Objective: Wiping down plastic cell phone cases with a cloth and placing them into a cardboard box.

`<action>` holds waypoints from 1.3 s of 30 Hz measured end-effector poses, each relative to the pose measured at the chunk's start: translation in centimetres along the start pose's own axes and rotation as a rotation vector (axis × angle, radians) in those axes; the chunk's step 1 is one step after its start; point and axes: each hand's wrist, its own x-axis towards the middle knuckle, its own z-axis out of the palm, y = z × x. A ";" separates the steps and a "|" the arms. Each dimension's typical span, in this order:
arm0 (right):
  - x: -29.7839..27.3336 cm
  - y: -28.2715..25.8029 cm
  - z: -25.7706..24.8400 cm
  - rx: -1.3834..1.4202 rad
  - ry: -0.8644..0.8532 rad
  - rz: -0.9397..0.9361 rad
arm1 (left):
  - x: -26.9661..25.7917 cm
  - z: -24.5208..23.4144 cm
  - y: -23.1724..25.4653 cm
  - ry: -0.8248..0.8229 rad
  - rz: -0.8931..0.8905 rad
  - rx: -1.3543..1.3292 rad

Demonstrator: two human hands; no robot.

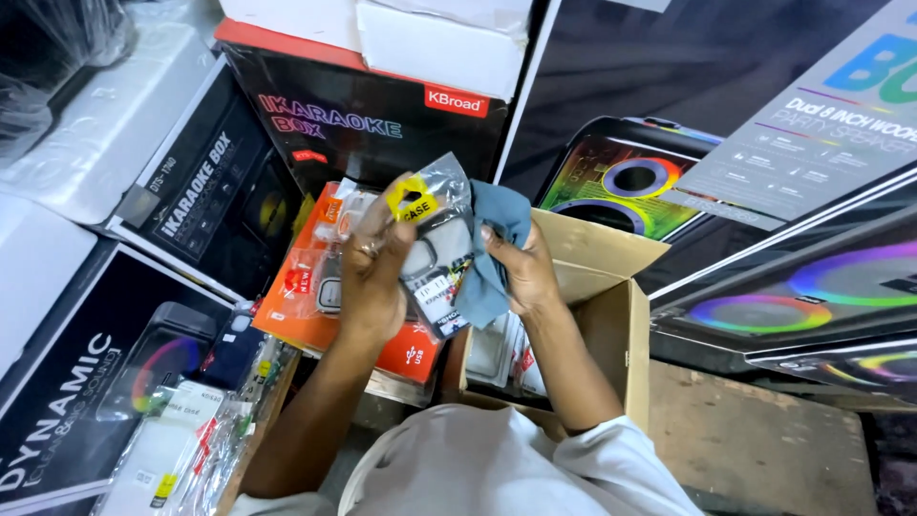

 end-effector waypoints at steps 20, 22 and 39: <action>-3.5 -1.5 5.0 -0.961 -0.330 -0.811 | -0.8 -2.2 -5.8 -0.005 -0.751 -0.946; -3.2 -0.9 5.3 -0.902 -0.316 -0.884 | 0.0 -2.8 -6.8 -0.033 -0.738 -0.869; -3.6 3.2 3.2 -0.977 -0.394 -1.011 | 0.4 -2.7 -5.6 -0.026 -0.709 -0.712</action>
